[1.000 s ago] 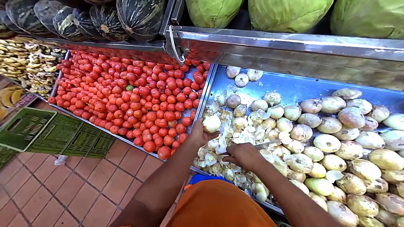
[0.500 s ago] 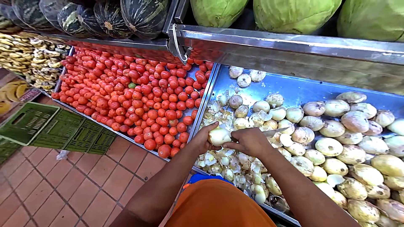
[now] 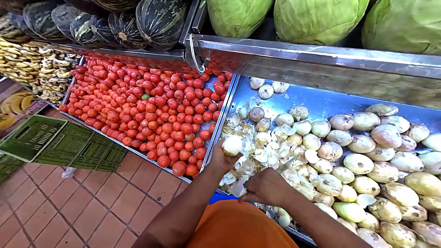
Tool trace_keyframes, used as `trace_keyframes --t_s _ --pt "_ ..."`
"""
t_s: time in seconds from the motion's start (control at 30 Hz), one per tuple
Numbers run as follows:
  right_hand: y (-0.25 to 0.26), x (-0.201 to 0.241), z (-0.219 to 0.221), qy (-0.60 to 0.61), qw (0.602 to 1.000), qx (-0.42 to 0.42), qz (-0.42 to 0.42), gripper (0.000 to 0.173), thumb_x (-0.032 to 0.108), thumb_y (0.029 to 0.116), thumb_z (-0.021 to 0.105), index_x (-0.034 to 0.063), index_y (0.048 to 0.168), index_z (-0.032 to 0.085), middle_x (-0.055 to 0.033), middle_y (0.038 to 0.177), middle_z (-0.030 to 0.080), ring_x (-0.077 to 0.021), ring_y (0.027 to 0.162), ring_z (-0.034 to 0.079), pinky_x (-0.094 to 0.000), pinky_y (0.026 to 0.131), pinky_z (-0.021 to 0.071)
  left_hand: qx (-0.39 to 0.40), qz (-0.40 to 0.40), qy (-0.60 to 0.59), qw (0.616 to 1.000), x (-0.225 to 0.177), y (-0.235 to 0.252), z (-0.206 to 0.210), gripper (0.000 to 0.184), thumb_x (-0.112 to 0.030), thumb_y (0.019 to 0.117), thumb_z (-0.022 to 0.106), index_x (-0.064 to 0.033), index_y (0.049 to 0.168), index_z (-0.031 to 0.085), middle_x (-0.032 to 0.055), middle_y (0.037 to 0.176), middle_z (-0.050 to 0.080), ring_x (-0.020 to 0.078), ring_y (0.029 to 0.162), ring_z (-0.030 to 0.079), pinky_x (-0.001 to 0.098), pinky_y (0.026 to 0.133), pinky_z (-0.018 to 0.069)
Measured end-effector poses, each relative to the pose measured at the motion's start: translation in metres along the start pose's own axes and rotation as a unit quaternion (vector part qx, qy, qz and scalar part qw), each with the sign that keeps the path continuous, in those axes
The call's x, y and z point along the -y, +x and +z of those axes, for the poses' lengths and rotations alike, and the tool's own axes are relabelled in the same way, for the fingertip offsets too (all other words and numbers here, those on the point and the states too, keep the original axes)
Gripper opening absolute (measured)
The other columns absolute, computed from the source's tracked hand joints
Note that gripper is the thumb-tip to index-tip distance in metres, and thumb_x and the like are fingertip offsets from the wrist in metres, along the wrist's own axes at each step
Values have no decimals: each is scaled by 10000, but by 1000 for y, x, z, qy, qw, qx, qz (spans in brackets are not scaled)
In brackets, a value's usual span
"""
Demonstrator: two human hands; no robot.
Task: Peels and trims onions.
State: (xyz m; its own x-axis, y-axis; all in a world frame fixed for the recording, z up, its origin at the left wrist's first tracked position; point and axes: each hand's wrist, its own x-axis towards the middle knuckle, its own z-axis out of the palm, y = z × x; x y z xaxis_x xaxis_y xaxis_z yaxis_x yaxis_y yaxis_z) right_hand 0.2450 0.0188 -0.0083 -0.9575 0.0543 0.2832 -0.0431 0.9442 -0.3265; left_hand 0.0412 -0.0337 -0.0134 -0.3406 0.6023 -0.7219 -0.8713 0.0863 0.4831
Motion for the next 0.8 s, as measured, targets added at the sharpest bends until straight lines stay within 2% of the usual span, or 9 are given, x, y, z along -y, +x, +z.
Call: trace_keyframes --t_s 0.03,0.1,0.17,0.2,0.3,0.4,0.57,0.7,0.8 --pt "2 0 -5 16 999 11 46 623 668 980 503 120 702 607 -36 591 568 -214 543 626 -431 465 496 5 13 18 1000 -7 4 -2 600 -588 1026 422 -121 1394 505 192 1204 637 320 935 680 458 767 587" --pt "7 -9 -23 59 969 102 216 531 593 950 637 67 918 699 -114 807 688 -308 768 704 -558 676 566 18 20 104 994 -22 3 -7 712 -711 1000 308 -148 1376 528 188 1124 670 298 847 680 424 685 565" --pt "11 -21 -31 60 926 185 323 578 646 922 649 109 1132 692 -110 997 712 -321 931 706 -581 807 568 32 31 165 985 -30 -3 -15 764 -764 984 244 -171 1367 538 173 1089 681 277 789 669 397 629 544" --pt "11 -24 -32 52 917 199 341 627 700 911 617 122 1146 676 -98 998 704 -308 930 702 -568 806 567 43 43 181 982 -32 -5 -17 738 -735 1000 274 -162 1384 536 178 1125 676 284 821 674 409 653 555" --pt "17 -22 -34 51 918 176 350 691 783 898 538 123 1049 680 -74 888 689 -275 849 693 -534 756 564 80 79 217 970 -35 -10 -20 524 -483 1048 450 -119 1418 522 194 1288 627 345 1053 662 525 832 564" --pt "31 -18 -38 39 923 171 343 717 817 884 510 127 984 678 -64 832 677 -265 826 691 -521 726 556 106 101 292 945 -24 -17 -20 502 -298 1006 576 -114 1461 473 212 1274 630 366 1081 662 551 876 568" --pt "39 -16 -46 -23 912 210 353 770 862 851 482 119 923 671 -74 804 674 -280 829 699 -517 705 555 135 117 374 910 -11 -25 -16 584 -226 943 701 -166 1482 486 188 1280 634 337 1052 670 521 848 576" --pt "37 -16 -47 -38 902 251 349 767 863 856 473 123 858 675 -79 777 674 -288 812 698 -525 694 544 117 126 411 895 -4 -30 -14 556 -234 885 794 -126 1380 564 168 1210 670 306 1008 684 494 830 582" --pt "37 -19 -38 -43 911 253 321 758 861 872 441 140 796 662 -68 743 661 -271 783 691 -516 672 533 88 118 423 894 8 -27 -9 640 -273 844 849 -85 1356 513 192 1152 678 314 972 693 498 825 586"
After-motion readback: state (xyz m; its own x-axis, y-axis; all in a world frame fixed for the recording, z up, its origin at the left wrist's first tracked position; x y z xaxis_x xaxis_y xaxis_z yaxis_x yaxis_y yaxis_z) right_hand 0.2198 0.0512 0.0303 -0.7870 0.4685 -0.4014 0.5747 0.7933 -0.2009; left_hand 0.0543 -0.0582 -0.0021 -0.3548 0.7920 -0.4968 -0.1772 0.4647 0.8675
